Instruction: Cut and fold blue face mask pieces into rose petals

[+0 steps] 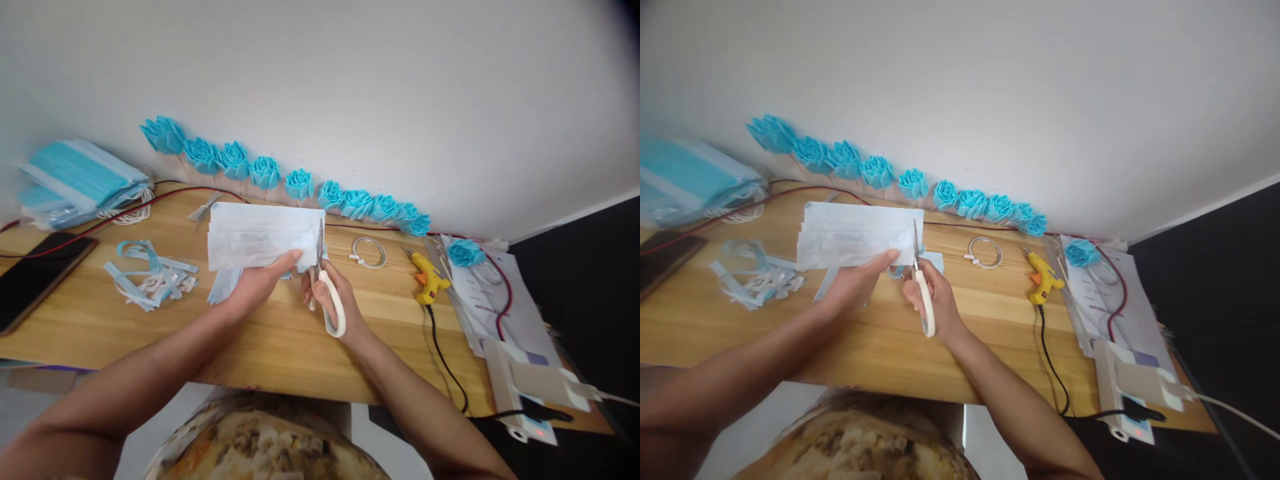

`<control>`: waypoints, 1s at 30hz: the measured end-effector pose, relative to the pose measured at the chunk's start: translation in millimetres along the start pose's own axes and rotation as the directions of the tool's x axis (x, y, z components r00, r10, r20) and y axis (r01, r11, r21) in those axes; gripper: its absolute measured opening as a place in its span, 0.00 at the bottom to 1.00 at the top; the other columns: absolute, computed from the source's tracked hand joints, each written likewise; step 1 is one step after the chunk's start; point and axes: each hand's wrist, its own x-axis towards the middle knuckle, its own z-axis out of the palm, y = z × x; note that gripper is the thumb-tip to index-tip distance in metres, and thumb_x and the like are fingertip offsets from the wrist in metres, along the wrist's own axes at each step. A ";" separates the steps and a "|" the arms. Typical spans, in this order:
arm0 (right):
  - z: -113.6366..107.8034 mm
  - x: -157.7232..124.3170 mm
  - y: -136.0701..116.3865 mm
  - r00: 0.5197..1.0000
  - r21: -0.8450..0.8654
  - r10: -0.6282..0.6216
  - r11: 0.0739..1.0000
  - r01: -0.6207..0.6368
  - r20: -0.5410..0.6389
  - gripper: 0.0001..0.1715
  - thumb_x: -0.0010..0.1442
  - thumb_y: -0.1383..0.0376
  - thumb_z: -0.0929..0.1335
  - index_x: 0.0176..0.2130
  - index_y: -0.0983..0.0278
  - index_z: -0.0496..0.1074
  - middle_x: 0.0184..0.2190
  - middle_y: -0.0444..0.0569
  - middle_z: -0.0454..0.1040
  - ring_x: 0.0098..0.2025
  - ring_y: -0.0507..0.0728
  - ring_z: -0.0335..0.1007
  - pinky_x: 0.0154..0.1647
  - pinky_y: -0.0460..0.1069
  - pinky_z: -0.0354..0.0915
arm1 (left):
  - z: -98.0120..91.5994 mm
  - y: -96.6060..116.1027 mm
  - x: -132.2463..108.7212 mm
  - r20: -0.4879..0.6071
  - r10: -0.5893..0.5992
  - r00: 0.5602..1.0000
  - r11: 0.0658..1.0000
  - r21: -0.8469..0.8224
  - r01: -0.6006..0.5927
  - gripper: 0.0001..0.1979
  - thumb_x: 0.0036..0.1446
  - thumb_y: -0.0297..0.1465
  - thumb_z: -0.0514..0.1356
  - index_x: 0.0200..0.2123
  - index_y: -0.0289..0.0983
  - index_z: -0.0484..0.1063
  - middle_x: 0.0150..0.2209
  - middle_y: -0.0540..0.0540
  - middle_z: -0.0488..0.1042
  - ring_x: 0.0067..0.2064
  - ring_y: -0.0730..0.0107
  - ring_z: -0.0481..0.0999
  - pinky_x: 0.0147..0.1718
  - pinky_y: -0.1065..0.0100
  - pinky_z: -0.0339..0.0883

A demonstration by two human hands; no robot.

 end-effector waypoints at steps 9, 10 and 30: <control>2.1 -1.5 -2.0 0.999 -0.008 0.001 1.000 -0.001 -0.037 0.36 0.54 0.32 0.71 0.34 0.61 0.66 0.25 0.40 0.64 0.23 0.50 0.62 0.23 0.46 0.60 | 1.5 2.3 -4.2 -0.027 -0.022 0.999 1.000 0.022 0.022 0.19 0.51 0.49 0.69 0.25 0.40 0.73 0.36 0.46 0.81 0.41 0.58 0.78 0.50 0.59 0.71; 2.3 -1.8 -1.8 0.999 -0.009 0.005 1.000 -0.005 -0.043 0.36 0.54 0.32 0.71 0.34 0.61 0.66 0.25 0.40 0.64 0.23 0.49 0.61 0.22 0.46 0.59 | 1.6 1.9 -4.0 -0.032 -0.022 0.999 1.000 0.015 0.023 0.19 0.51 0.48 0.70 0.26 0.40 0.73 0.37 0.46 0.81 0.42 0.58 0.79 0.51 0.59 0.70; 9.2 -4.5 -4.4 0.991 0.054 0.053 0.997 -0.047 -0.122 0.32 0.54 0.37 0.73 0.32 0.61 0.67 0.19 0.39 0.66 0.16 0.48 0.59 0.15 0.44 0.57 | 2.8 0.5 -3.4 -0.039 -0.082 0.996 0.995 -0.066 0.079 0.15 0.47 0.45 0.73 0.29 0.41 0.78 0.43 0.43 0.84 0.53 0.47 0.79 0.61 0.51 0.67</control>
